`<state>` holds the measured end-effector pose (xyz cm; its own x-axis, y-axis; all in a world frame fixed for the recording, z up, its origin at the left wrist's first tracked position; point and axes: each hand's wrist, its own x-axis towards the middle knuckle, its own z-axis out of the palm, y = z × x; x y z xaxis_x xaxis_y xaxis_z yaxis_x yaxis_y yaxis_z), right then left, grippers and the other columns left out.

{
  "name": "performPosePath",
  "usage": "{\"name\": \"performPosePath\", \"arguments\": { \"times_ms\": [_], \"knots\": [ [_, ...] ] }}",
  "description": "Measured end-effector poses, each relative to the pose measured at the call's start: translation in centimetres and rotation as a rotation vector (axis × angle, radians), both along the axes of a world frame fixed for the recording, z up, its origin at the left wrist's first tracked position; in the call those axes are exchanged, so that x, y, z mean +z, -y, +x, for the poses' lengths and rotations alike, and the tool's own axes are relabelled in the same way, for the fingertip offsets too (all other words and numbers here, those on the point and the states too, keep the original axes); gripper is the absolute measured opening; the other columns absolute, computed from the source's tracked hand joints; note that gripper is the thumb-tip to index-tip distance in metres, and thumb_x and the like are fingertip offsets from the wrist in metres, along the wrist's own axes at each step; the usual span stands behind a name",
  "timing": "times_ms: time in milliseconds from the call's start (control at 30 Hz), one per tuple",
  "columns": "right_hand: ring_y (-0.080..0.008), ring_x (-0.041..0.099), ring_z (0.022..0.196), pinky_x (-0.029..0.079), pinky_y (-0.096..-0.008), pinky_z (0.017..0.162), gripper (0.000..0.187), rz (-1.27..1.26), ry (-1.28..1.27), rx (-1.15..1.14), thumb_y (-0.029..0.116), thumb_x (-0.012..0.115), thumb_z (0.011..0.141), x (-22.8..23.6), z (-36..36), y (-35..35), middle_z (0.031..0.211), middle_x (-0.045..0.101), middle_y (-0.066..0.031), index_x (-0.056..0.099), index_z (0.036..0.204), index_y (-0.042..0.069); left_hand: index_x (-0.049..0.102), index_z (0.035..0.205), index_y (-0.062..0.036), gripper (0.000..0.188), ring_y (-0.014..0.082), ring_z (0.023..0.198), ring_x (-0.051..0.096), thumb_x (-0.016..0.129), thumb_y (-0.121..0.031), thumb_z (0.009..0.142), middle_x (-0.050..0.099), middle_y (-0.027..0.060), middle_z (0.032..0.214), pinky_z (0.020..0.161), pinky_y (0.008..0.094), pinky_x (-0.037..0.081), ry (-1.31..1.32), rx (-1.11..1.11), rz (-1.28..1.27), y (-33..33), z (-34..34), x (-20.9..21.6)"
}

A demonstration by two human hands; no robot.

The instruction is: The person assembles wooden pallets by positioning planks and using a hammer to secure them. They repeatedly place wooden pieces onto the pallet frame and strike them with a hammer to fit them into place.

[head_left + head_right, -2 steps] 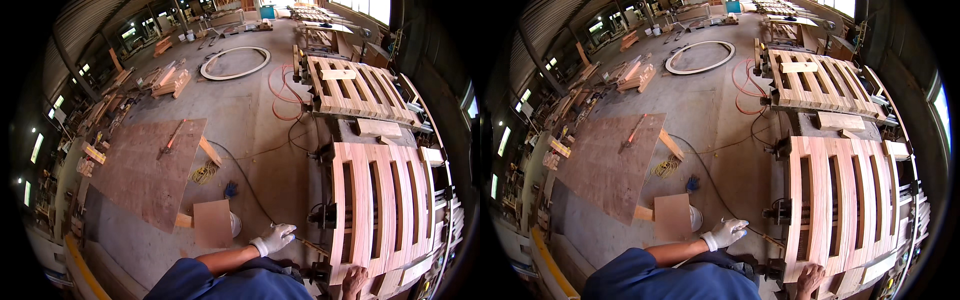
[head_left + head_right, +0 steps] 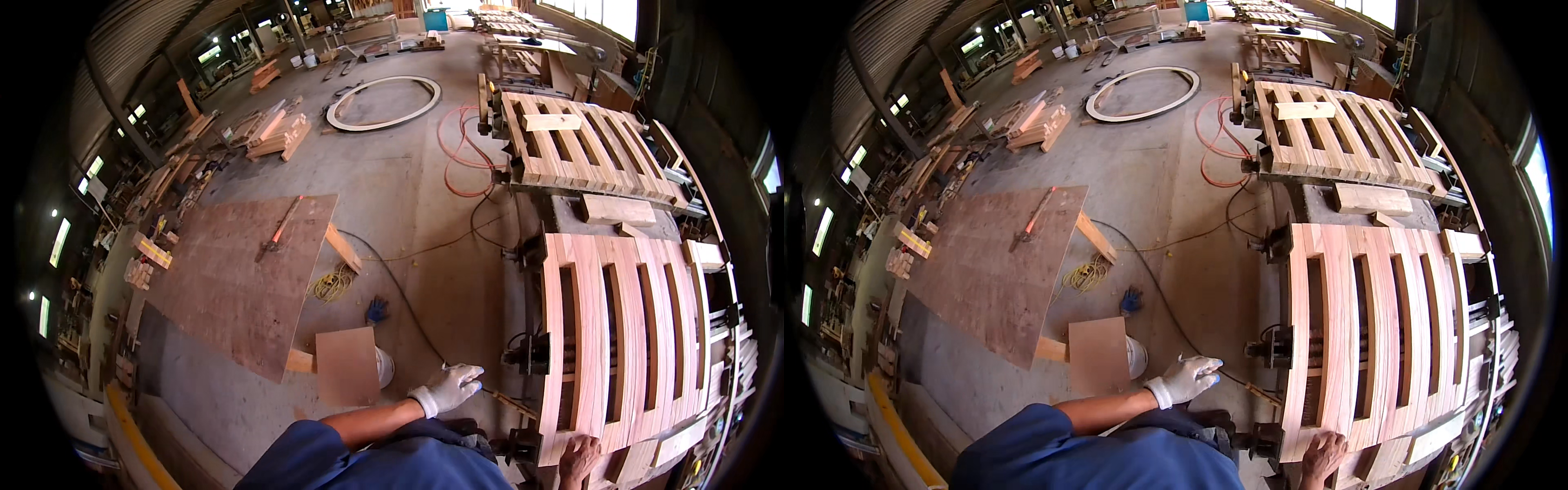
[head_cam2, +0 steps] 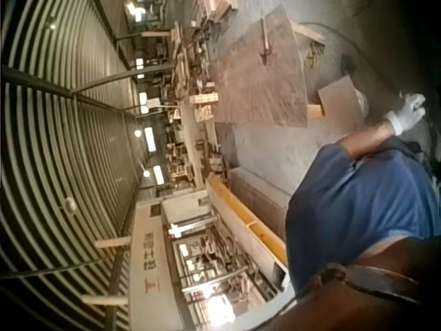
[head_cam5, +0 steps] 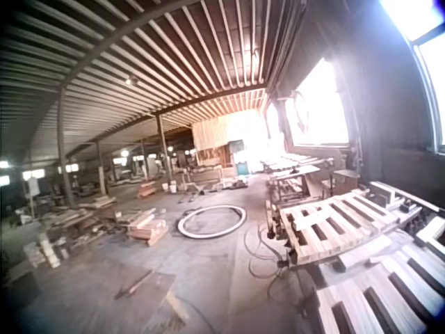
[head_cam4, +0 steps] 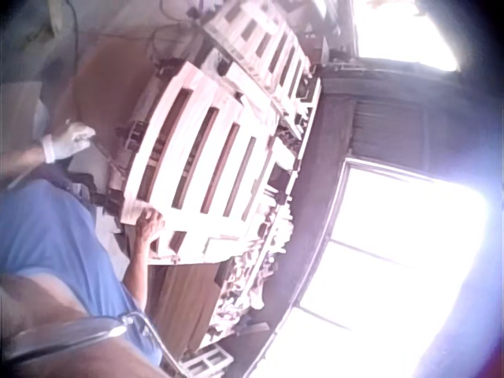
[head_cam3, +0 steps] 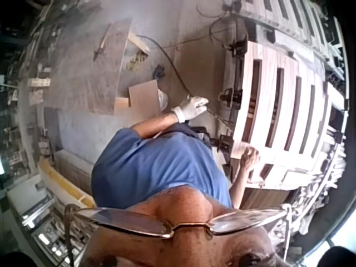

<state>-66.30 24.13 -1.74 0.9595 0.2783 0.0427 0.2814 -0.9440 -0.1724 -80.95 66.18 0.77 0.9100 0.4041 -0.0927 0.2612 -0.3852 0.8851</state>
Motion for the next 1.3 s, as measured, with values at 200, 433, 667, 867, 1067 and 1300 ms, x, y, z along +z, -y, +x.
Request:
{"name": "performPosePath", "arguments": {
  "times_ms": [200,433,667,867,1067,1300],
  "knots": [
    [-0.0445,0.060,0.109,0.046,-0.0540,0.101,0.036,0.000,-0.034,-0.048,0.031,0.065,0.097,-1.2,0.7,-1.2,0.113,0.064,-0.0245,0.069,0.106,-0.003,0.072,0.128,-0.0016,0.032,0.0247,0.110,0.075,0.075,-0.013,0.098,0.076,0.0138,0.122,0.099,0.0374,0.059,0.034,0.035,-0.002,-2.7,2.6,-3.0],
    [-0.0419,0.062,0.112,0.046,-0.0523,0.103,0.034,-0.009,-0.051,-0.122,0.030,0.069,0.096,1.2,0.1,-3.5,0.117,0.064,-0.0228,0.068,0.108,-0.001,0.074,0.123,-0.0018,0.029,0.0204,0.108,0.074,0.077,-0.016,0.099,0.078,0.0131,0.116,0.099,0.0354,0.058,0.015,0.031,0.147,-7.5,6.6,-3.9],
    [-0.0429,0.060,0.129,0.043,-0.0519,0.115,0.041,-0.028,-0.039,-0.230,0.029,0.068,0.098,1.7,-0.6,-5.3,0.136,0.067,-0.0262,0.069,0.122,-0.004,0.070,0.135,0.0034,0.046,0.0358,0.121,0.072,0.076,-0.024,0.098,0.072,0.0255,0.134,0.105,0.0428,0.056,-0.108,0.117,0.222,-17.3,18.9,-6.0],
    [-0.0414,0.062,0.128,0.044,-0.0514,0.112,0.036,-0.084,-0.094,-0.399,0.030,0.069,0.098,1.2,-0.3,-7.2,0.135,0.068,-0.0246,0.071,0.117,-0.001,0.058,0.150,-0.0039,0.063,0.0385,0.143,0.055,0.078,-0.028,0.096,0.057,0.0212,0.155,0.123,0.0474,0.041,-0.106,0.000,0.446,-21.2,29.6,-5.5],
    [-0.0404,0.061,0.132,0.047,-0.0506,0.113,0.037,-0.071,-0.128,-0.527,0.032,0.072,0.096,1.6,0.7,-9.0,0.139,0.067,-0.0243,0.073,0.114,0.001,0.064,0.139,-0.0023,0.057,0.0460,0.127,0.063,0.078,-0.034,0.094,0.068,0.0240,0.138,0.113,0.0523,0.047,-0.061,-0.218,0.578,-24.5,34.3,-10.2],
    [-0.0403,0.061,0.131,0.048,-0.0505,0.112,0.042,-0.061,-0.144,-0.615,0.036,0.075,0.092,1.5,0.3,-9.6,0.141,0.065,-0.0240,0.073,0.116,0.001,0.068,0.131,0.0014,0.048,0.0479,0.118,0.067,0.068,-0.038,0.103,0.071,0.0288,0.127,0.104,0.0549,0.052,-0.005,-0.284,0.573,-26.1,35.6,-12.4]
  ]
}}
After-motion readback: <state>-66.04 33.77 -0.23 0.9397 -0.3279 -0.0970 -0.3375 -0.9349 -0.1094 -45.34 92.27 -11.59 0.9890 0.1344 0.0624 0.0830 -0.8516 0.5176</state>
